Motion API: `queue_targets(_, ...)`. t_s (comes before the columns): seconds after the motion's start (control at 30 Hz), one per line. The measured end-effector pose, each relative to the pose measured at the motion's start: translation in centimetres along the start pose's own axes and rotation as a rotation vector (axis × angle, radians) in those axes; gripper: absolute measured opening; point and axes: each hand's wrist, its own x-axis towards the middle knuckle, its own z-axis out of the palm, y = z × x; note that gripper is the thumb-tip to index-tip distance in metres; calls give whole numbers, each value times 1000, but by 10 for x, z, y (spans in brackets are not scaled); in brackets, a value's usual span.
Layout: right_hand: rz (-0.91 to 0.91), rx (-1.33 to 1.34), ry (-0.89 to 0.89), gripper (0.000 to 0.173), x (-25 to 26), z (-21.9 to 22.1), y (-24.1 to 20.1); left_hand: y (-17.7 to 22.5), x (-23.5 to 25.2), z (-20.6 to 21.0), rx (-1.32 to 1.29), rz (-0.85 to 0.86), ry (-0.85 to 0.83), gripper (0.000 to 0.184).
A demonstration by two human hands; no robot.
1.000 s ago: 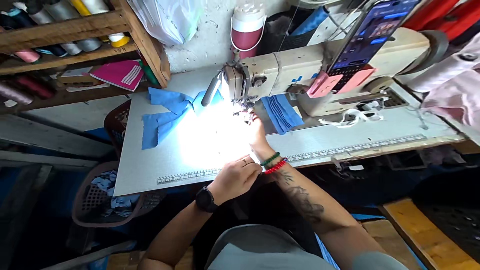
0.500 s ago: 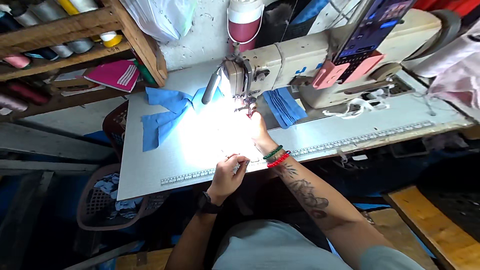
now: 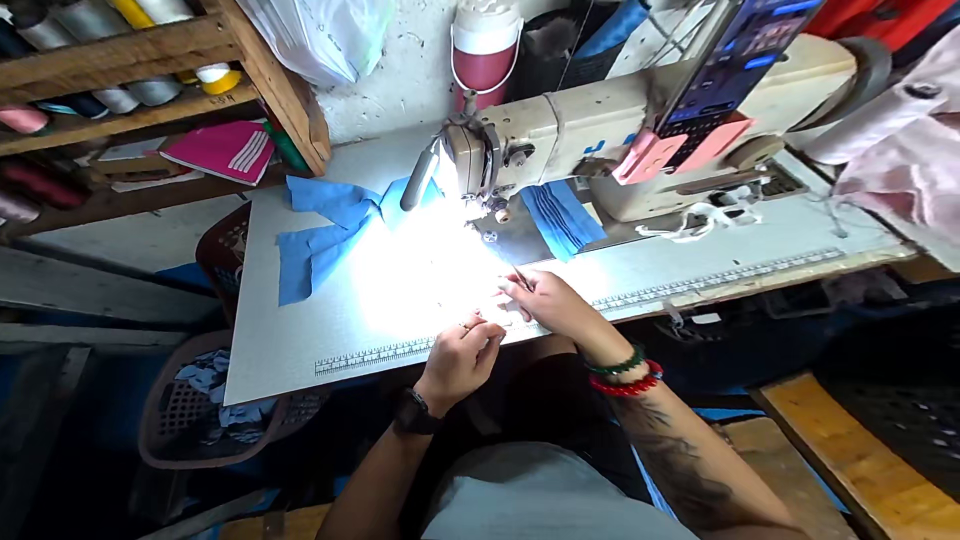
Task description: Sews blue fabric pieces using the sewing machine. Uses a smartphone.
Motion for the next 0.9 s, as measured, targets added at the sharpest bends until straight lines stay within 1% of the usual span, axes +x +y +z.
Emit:
queue_targets(0.03,74,208,13,19,6,7,0,1,0,2,36,37,-46,14)
queue_targets(0.1,183,561,28,21,12,21,-1,4,4,3,61,105,-105,14)
queue_targets(0.13,194,664,39,24,12,25,1,5,7,3,59,136,-101,13)
queue_targets(0.17,171,685,61,23,10,27,4,6,9,1,46,160,-73,13)
queue_targets(0.2,124,627,101,20,7,28,8,8,11,-2,24,169,-34,12)
queue_targets(0.23,57,515,152,19,2,28,14,11,14,-6,4,163,0,13)
queue_targets(0.27,-17,358,176,20,-4,26,20,13,20,-11,-2,148,15,15)
queue_targets(0.3,-71,209,173,22,-14,23,24,14,28,-17,20,123,-5,20)
queue_targets(0.33,-128,101,152,24,-25,20,25,12,37,-23,68,91,-65,27)
queue_targets(0.4,-259,-28,92,27,-49,14,32,3,51,-33,185,56,-277,39)
queue_targets(0.43,-300,-56,59,26,-61,10,36,-2,53,-34,218,75,-357,36)
queue_targets(0.47,-323,-68,34,26,-72,5,40,-5,53,-33,210,116,-391,28)
queue_targets(0.5,-332,-69,14,25,-82,-2,45,-5,52,-31,164,160,-398,22)
queue_targets(0.57,-296,-116,-15,25,-100,-18,57,2,49,-29,39,217,-410,19)
queue_targets(0.67,-140,-359,4,26,-120,-46,71,11,46,-31,16,176,-470,19)
queue_targets(0.7,-77,-436,9,33,-123,-53,67,12,47,-33,30,132,-477,20)
queue_targets(0.73,-41,-487,3,48,-124,-59,61,13,49,-36,41,82,-474,20)
queue_targets(0.77,-51,-510,8,56,-122,-60,54,13,52,-38,51,30,-472,21)
queue_targets(0.8,-101,-499,33,55,-117,-57,48,11,54,-39,61,-6,-466,22)
queue_targets(0.9,-264,-463,102,41,-91,-32,31,7,57,-37,103,-32,-449,22)
